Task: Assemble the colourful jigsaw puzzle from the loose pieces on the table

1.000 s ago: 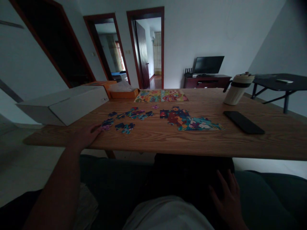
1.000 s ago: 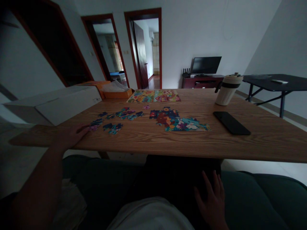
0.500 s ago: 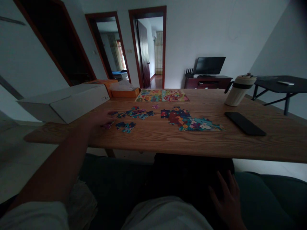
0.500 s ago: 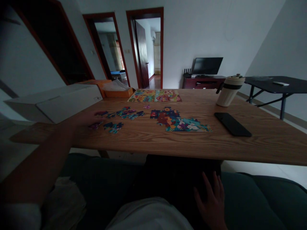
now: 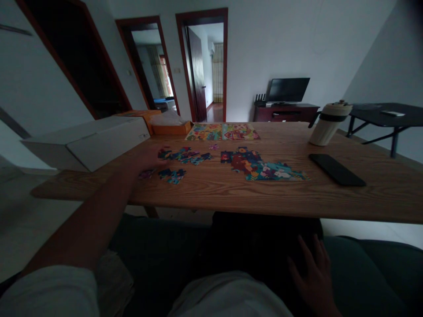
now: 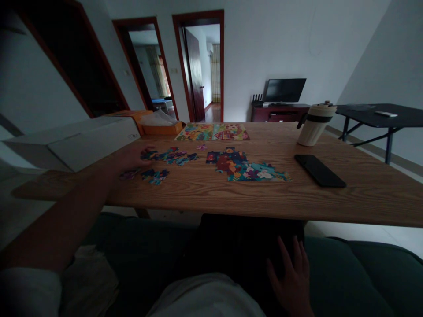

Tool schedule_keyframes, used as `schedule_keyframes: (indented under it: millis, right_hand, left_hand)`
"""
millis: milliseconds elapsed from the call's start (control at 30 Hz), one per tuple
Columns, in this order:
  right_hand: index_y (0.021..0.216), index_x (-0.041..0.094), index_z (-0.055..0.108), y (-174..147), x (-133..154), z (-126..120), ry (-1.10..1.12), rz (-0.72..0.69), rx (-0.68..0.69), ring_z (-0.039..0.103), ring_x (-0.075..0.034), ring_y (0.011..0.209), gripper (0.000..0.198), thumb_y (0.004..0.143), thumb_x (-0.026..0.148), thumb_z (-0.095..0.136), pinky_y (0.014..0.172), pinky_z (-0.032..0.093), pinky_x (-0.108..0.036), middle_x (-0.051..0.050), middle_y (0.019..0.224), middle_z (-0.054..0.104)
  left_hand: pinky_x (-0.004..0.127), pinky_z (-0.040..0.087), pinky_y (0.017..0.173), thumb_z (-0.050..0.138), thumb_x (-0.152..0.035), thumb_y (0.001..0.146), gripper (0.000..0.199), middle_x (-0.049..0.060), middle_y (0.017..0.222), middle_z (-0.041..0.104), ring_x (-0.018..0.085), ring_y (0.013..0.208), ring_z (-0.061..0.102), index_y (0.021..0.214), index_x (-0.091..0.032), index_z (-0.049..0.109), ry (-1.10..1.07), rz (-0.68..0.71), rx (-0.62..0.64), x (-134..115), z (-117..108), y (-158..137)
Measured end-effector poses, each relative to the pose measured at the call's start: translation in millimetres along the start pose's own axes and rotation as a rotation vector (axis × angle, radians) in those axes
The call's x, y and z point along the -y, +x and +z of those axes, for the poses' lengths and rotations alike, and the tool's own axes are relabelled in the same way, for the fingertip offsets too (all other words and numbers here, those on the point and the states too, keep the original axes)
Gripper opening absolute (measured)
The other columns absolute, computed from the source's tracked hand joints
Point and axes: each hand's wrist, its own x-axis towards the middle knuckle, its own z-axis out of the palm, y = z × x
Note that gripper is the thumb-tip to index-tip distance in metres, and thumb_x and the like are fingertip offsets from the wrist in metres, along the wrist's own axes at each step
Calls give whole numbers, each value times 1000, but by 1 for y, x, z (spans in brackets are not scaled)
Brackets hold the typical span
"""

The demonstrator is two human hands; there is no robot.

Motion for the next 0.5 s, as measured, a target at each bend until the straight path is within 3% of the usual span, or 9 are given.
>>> schedule_keyframes:
  millis: [133,233,300,400,500]
  right_hand:
    - [152,41,40,29,30,-25,3,-184,-36,24,-46,149,69,89,23,62,110,25,-78,-4,167,24]
    - [141,32,53,79,57,-48,216,-360,32,38,-40,144,58,86,18,65,109,41,-63,-8,157,43]
    - [134,30,59,126,73,-57,311,-437,159,53,-33,132,48,88,18,63,107,46,-54,-9,143,58]
    - [126,26,65,210,94,-57,413,-381,426,66,-27,113,33,93,27,60,100,52,-47,-8,124,70]
    - [118,23,69,295,114,-40,573,-199,514,70,-22,94,27,96,33,57,84,58,-39,-9,112,74]
  left_hand:
    - [43,45,106,67,-46,84,62,10,132,64,32,118,60,141,-24,55,101,289,-200,-37,2,-15]
    - [39,47,101,66,-41,88,58,9,126,66,27,111,64,142,-24,53,100,474,-291,-73,6,-17]
    - [38,48,100,65,-35,89,56,9,125,66,25,110,64,141,-24,52,90,598,-358,-97,9,-12]
    - [40,48,99,67,-33,88,54,9,123,67,26,112,64,139,-23,53,98,719,-443,-130,14,2]
    - [41,47,100,69,-34,88,53,8,122,68,26,114,63,138,-25,54,111,766,-479,-159,19,19]
